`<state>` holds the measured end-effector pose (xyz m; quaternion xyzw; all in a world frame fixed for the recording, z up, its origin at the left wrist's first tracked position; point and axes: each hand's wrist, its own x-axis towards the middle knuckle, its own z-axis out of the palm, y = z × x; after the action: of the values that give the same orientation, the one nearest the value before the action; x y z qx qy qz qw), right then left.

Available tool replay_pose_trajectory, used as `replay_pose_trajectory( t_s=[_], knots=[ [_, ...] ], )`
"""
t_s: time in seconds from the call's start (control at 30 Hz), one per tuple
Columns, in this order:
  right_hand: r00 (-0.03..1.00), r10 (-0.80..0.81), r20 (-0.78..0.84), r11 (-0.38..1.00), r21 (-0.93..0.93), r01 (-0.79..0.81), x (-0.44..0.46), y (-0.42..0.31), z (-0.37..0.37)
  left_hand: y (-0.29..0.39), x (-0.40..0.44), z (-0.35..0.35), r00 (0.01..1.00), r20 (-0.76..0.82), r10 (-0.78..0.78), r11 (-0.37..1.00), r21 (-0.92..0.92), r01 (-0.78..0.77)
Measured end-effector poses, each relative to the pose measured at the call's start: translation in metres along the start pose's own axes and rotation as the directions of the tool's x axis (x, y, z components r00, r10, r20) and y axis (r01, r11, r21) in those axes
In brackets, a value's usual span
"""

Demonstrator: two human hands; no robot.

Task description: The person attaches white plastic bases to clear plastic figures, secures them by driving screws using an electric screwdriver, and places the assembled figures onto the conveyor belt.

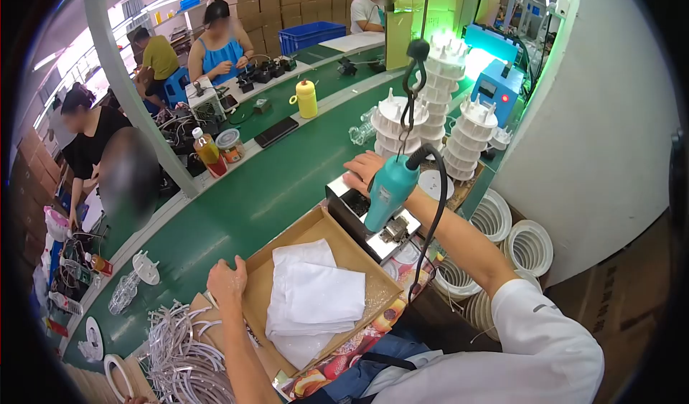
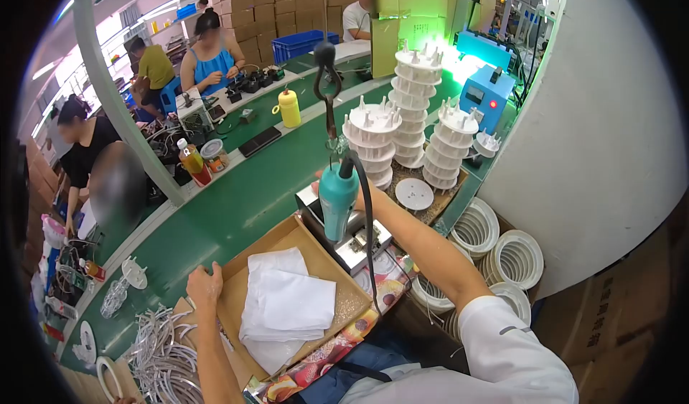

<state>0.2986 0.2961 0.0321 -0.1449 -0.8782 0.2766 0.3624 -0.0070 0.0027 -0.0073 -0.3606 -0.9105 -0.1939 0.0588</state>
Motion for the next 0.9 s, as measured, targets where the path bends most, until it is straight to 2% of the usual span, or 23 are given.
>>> replay_pose_trajectory(
  t_s=[0.03, 0.07, 0.23, 0.27, 0.33, 0.4, 0.43, 0.47, 0.5, 0.53, 0.57, 0.6, 0.67, 0.7, 0.77, 0.8, 0.87, 0.9],
  knots=[
    [0.998, -0.049, 0.046, 0.961, -0.271, 0.06, 0.0, -0.003, -0.001, 0.0, 0.003, 0.0, 0.999, -0.043, 0.032, 0.999, -0.009, -0.032],
    [0.992, -0.082, 0.091, 0.846, -0.52, 0.118, 0.004, -0.008, -0.003, 0.002, 0.006, -0.001, 0.998, -0.06, 0.036, 0.999, -0.012, -0.037],
    [0.985, -0.111, 0.132, 0.852, -0.497, 0.163, -0.003, 0.01, -0.003, 0.003, 0.002, -0.002, 1.0, -0.011, 0.011, 1.0, 0.009, -0.011],
    [0.98, -0.158, 0.122, 0.834, -0.515, 0.199, 0.0, 0.007, -0.004, 0.004, 0.003, -0.002, 1.0, -0.005, 0.005, 1.0, 0.016, -0.005],
    [0.988, 0.015, 0.152, 0.894, -0.445, 0.054, 0.009, -0.008, -0.007, 0.002, 0.005, -0.001, 1.0, -0.022, -0.008, 1.0, 0.011, 0.008],
    [0.985, 0.102, 0.142, 0.858, -0.514, -0.015, 0.011, -0.015, -0.007, 0.004, 0.004, -0.003, 1.0, -0.012, -0.006, 0.999, 0.038, 0.006],
    [0.996, 0.054, 0.076, 0.885, -0.466, -0.012, 0.005, -0.005, -0.006, 0.005, 0.003, -0.002, 0.998, -0.045, 0.048, 0.998, -0.029, -0.05],
    [1.0, 0.005, 0.01, 0.908, -0.418, -0.001, -0.002, 0.006, -0.004, 0.011, 0.003, -0.006, 0.999, 0.045, -0.024, 1.0, -0.018, 0.025],
    [1.0, 0.005, 0.027, 0.877, -0.481, 0.008, -0.001, -0.003, -0.011, 0.017, 0.002, -0.014, 0.997, 0.067, -0.023, 0.999, -0.047, 0.026],
    [0.993, -0.117, 0.015, 0.874, -0.474, 0.11, 0.001, -0.003, -0.012, 0.022, 0.002, -0.02, 0.993, 0.106, -0.051, 0.994, -0.089, 0.061],
    [0.998, -0.052, -0.017, 0.844, -0.535, 0.035, 0.007, -0.021, -0.01, 0.008, 0.006, 0.0, 0.995, 0.073, -0.061, 0.995, -0.071, 0.066],
    [1.0, 0.0, -0.012, 0.867, -0.499, -0.006, 0.006, -0.004, -0.005, 0.01, 0.006, -0.011, 0.991, 0.122, -0.057, 0.997, -0.04, 0.062],
    [0.992, 0.092, 0.087, 0.872, -0.488, -0.038, 0.009, 0.016, -0.009, 0.014, 0.003, -0.018, 0.986, 0.138, -0.09, 0.996, -0.004, 0.091],
    [0.993, 0.055, 0.106, 0.869, -0.494, 0.004, 0.009, 0.016, -0.011, 0.011, 0.003, -0.017, 0.985, 0.144, -0.1, 0.994, -0.038, 0.107],
    [0.984, 0.092, 0.151, 0.893, -0.449, -0.015, 0.012, 0.005, -0.013, 0.002, 0.001, -0.001, 0.998, -0.058, -0.02, 0.998, -0.053, 0.017],
    [0.983, 0.091, 0.161, 0.888, -0.461, -0.006, 0.014, 0.005, -0.013, -0.004, 0.003, -0.001, 0.994, -0.099, -0.046, 0.998, -0.053, 0.041],
    [0.985, 0.067, 0.162, 0.875, -0.483, 0.019, 0.016, 0.001, -0.017, -0.003, 0.0, 0.005, 0.985, -0.169, 0.032, 0.996, -0.076, -0.045],
    [0.982, 0.1, 0.163, 0.88, -0.475, -0.011, 0.017, -0.007, -0.016, -0.001, 0.001, 0.004, 0.981, -0.194, 0.02, 0.996, -0.082, -0.037]
  ],
)
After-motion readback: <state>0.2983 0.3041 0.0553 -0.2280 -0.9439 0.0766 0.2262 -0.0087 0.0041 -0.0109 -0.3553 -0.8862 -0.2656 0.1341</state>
